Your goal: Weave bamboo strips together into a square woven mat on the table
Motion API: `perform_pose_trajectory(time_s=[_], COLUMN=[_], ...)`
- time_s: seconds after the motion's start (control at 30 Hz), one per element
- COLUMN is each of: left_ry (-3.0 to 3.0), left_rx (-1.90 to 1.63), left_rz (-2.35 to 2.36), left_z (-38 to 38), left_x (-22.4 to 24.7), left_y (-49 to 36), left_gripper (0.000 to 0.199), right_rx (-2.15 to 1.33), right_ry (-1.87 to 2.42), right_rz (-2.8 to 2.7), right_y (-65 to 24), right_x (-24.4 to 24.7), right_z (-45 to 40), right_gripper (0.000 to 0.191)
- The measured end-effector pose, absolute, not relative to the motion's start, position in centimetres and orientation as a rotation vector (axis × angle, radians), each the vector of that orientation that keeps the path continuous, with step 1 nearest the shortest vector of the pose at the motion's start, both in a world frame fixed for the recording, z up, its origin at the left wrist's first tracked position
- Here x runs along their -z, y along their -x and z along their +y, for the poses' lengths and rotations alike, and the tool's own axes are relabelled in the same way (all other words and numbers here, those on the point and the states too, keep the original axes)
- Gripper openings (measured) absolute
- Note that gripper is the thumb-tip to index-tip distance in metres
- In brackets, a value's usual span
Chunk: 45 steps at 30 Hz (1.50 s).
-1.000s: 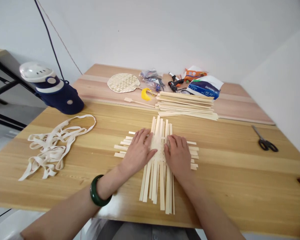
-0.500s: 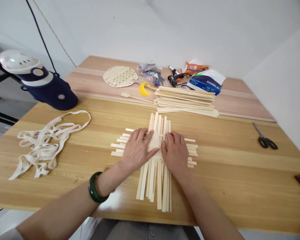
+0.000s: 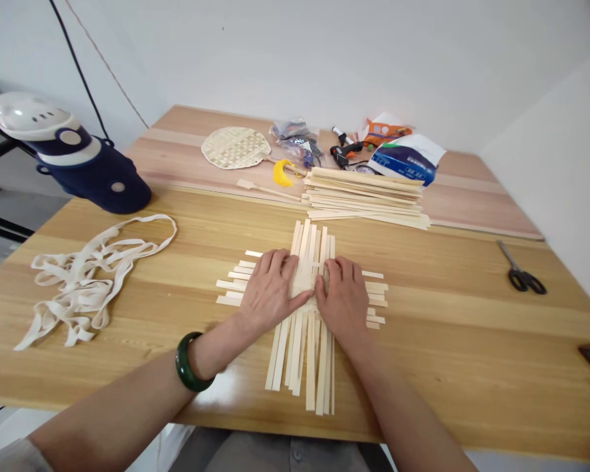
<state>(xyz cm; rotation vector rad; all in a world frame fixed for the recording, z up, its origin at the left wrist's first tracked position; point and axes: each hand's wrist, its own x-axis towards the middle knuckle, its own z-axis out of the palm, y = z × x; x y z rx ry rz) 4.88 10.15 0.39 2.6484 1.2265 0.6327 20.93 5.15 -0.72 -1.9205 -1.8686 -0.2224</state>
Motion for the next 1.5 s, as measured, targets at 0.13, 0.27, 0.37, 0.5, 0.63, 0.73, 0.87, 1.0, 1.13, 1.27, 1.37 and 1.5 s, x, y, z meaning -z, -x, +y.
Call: perform_pose_trajectory(time_s=[0.13,0.27,0.37,0.5,0.63,0.73,0.87,1.0,1.13,1.27,1.37,1.5], left_ry=[-2.657,-2.661,-2.642,-2.625,-2.639,-2.644,-2.643,-2.672,-2.662,-2.706,-2.751,-2.747], left_rx=[-0.611,-0.594,-0.61,-0.636,-0.628,-0.615,-0.628,-0.623,-0.681,-0.741,-0.685,-0.68], left_rz=[1.231,1.24,1.225,1.216,1.213,1.217,1.211,1.218,1.232,1.206,1.174,1.183], left_z=[10.24,10.16,10.12,10.11,10.02,9.97,9.99,9.96,9.78,9.7,9.74,9.76], left_x=[-0.38,-0.33,-0.26,-0.15,-0.18,-0.26,-0.24,-0.19,-0.21,-0.17,-0.1,0.0], left_y=[-4.98,-5.02,-5.04,-5.06,-5.08,-5.08,-5.03,-4.97,-4.93,-4.85,-4.77,-4.7], left_gripper=[0.059,0.061,0.059,0.056,0.054,0.052,0.052,0.057,0.058,0.05,0.043,0.047], right_rx=[0.246,0.227,0.221,0.231,0.246,0.242,0.231,0.23,0.234,0.275,0.262,0.254], right_ry=[1.909,1.905,1.889,1.889,1.896,1.893,1.895,1.896,1.87,1.784,1.779,1.807], right_rz=[-1.873,-1.877,-1.87,-1.873,-1.885,-1.888,-1.887,-1.879,-1.828,-1.794,-1.799,-1.796], right_y=[-21.06,-21.1,-21.09,-21.02,-20.97,-20.95,-20.94,-20.87,-20.8,-20.86,-20.89,-20.83], right_x=[0.8,0.73,0.7,0.63,0.49,0.45,0.46,0.46,0.5,0.64,0.78,0.81], right_z=[5.29,5.34,5.31,5.26,5.22,5.2,5.21,5.2,5.11,5.01,4.97,4.95], right_gripper=[0.025,0.024,0.022,0.02,0.017,0.016,0.015,0.015,0.018,0.018,0.014,0.018])
